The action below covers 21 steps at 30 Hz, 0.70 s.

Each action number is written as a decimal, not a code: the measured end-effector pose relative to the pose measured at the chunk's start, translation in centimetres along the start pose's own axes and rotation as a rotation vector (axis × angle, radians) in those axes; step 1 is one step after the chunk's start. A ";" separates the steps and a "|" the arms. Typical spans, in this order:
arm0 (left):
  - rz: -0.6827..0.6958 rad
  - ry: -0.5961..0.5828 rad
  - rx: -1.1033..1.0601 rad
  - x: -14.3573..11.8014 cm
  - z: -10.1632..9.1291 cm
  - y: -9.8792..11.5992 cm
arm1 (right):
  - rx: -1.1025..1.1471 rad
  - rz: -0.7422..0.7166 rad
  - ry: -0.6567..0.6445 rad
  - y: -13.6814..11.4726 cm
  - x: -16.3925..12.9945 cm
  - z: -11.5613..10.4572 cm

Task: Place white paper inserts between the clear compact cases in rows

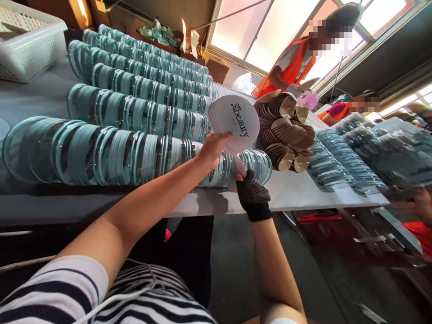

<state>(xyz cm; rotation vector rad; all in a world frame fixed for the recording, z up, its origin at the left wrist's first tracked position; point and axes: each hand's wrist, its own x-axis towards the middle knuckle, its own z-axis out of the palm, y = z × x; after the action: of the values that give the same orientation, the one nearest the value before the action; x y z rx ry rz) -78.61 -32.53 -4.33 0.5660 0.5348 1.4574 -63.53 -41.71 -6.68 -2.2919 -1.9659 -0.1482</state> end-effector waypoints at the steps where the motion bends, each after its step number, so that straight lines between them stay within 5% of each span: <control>1: -0.007 -0.006 -0.002 0.0 0.0 0.0 | 0.010 -0.017 0.030 0.0 0.1 0.3; 5: -0.032 -0.025 -0.005 0.1 0.0 -0.1 | 0.128 0.010 0.177 0.5 0.3 1.1; 10: -0.004 -0.052 0.006 0.3 -0.2 -0.4 | 0.270 -0.072 0.172 -0.3 1.5 2.5; 12: 0.004 -0.076 0.011 0.4 -0.4 -0.5 | 0.426 -0.045 0.060 -0.2 1.5 2.9; 17: 0.019 -0.088 0.039 0.4 -0.8 -0.7 | 1.095 -0.070 -0.451 1.4 0.4 4.2; 19: 0.040 -0.085 0.050 0.5 -0.7 -0.9 | 1.261 -0.078 -0.477 2.1 0.3 4.0; 21: 0.052 -0.079 0.062 0.6 -0.6 -1.1 | 1.178 -0.048 -0.299 2.6 1.0 2.9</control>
<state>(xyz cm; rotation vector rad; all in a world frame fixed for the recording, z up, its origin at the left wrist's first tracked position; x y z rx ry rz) -78.11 -31.97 -5.46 0.6881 0.5075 1.4651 -60.84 -40.71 -9.51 -1.4859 -1.4973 1.0851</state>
